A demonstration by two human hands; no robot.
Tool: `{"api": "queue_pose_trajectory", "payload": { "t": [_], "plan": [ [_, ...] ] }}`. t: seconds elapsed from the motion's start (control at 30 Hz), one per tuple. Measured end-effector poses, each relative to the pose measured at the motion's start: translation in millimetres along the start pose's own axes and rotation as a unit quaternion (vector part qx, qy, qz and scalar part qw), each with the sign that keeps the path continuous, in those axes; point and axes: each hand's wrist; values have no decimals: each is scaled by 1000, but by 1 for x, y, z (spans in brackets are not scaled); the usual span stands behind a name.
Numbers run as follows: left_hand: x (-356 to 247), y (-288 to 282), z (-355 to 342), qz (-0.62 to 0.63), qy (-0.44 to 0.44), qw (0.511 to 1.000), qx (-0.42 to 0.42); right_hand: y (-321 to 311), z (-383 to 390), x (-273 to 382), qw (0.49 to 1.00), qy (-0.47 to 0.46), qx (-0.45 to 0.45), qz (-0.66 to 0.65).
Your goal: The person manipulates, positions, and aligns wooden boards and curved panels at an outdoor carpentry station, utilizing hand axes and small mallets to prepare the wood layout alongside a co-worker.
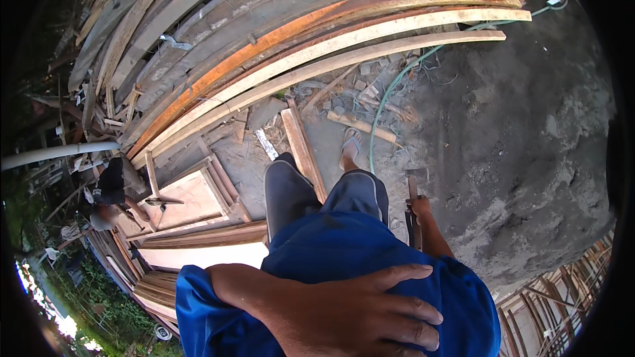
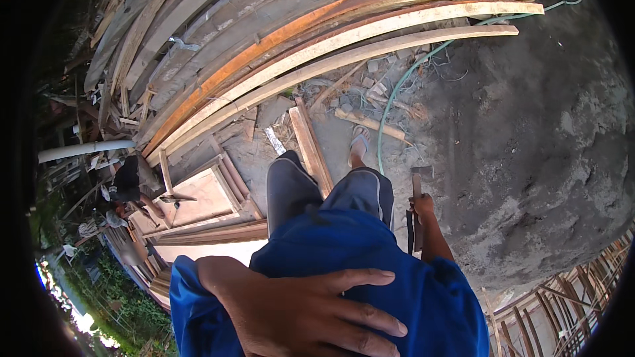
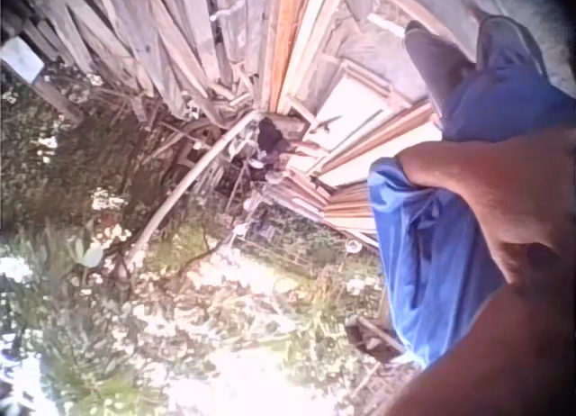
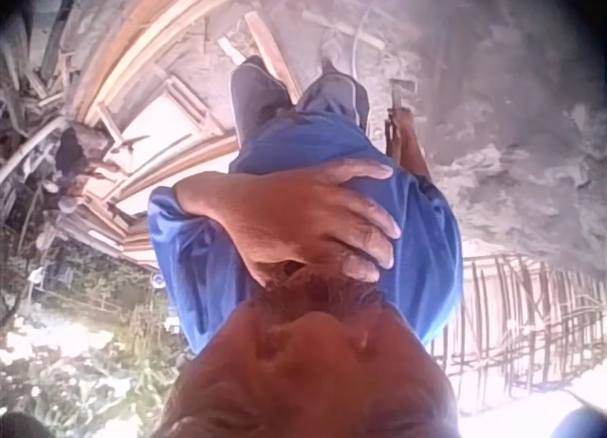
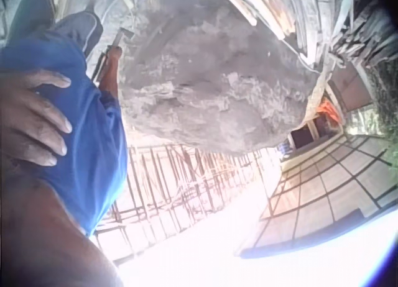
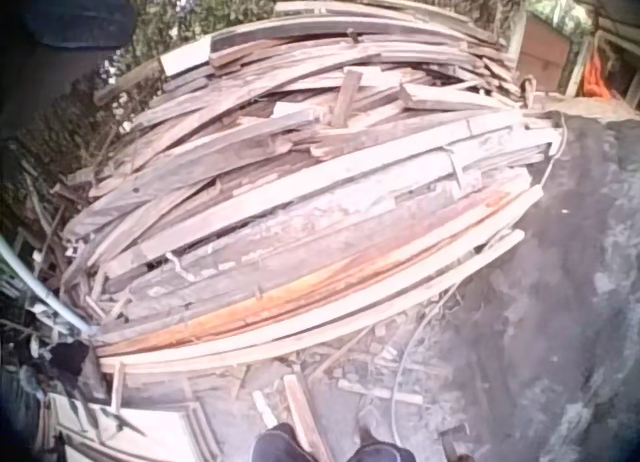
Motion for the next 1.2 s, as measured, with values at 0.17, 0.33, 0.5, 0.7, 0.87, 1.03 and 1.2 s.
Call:
{"api": "queue_pose_trajectory", "payload": {
  "t": [0.17, 0.33, 0.5, 0.7, 0.87, 1.03, 1.2],
  "plan": [
    [16, 4, 10, -18, 20, 1000, -16, -1, 22, 25, 993, 41, 67, -82],
    [1, -33, 26, 42, 71, 996, 33, 5, 48, 38, 987, 50, 103, -115],
    [-26, -57, 46, 52, 110, 992, 30, -1, 64, 64, 997, 35, 36, -61],
    [-51, -90, 87, -7, 109, 993, -42, 3, 46, 115, 993, 35, 82, -84],
    [-44, -108, 115, -98, 59, 988, -105, 20, 61, 192, 992, -22, 98, -71],
    [-11, -153, 140, -165, -138, 974, -72, 23, 89, 241, 988, -50, 104, -105],
    [119, -196, 168, -164, -319, 909, -211, -1, 83, 226, 984, -77, 86, -138]
  ]
}}
Point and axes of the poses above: each hand's wrist, its own z-axis away from the middle knuckle, its own y-axis out of the palm, x = y × z
